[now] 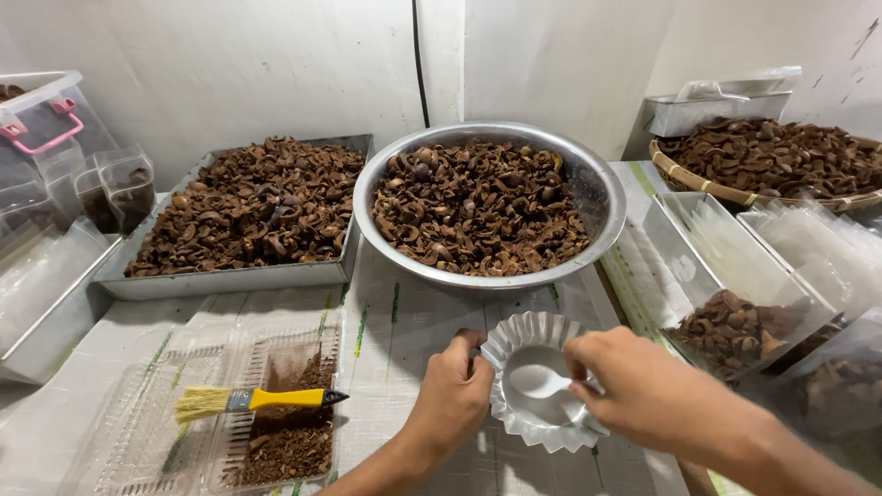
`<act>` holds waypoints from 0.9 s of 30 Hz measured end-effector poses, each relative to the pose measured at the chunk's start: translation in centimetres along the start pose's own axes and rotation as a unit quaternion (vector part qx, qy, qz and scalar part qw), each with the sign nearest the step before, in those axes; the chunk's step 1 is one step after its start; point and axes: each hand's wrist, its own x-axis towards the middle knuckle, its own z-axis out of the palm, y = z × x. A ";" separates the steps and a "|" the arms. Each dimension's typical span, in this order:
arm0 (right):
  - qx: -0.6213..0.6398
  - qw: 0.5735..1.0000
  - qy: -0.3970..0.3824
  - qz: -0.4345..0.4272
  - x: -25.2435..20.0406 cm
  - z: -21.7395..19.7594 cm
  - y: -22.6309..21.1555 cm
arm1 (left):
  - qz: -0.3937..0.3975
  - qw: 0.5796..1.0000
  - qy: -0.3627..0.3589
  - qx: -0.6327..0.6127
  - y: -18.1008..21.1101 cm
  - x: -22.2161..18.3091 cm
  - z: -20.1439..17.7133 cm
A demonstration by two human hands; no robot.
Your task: Bagging dried plant parts from a large bowl into small plastic bags using a spoon and paper liners.
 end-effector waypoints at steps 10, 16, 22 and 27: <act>0.036 0.985 0.164 -0.034 1.9 -7.5 -1.6 | -0.015 0.999 0.026 -0.028 0.3 -0.3 -1.2; -0.058 0.977 0.204 -0.014 10.2 -9.8 -1.9 | 0.015 0.998 0.032 -0.058 -0.1 0.0 -1.5; -0.293 0.924 0.236 0.067 14.9 -10.8 0.4 | 0.011 1.000 0.006 0.028 1.5 -0.7 -1.6; -0.261 0.942 0.195 0.081 14.7 -10.7 -0.8 | -0.030 0.998 -0.008 0.055 1.4 -0.6 -1.5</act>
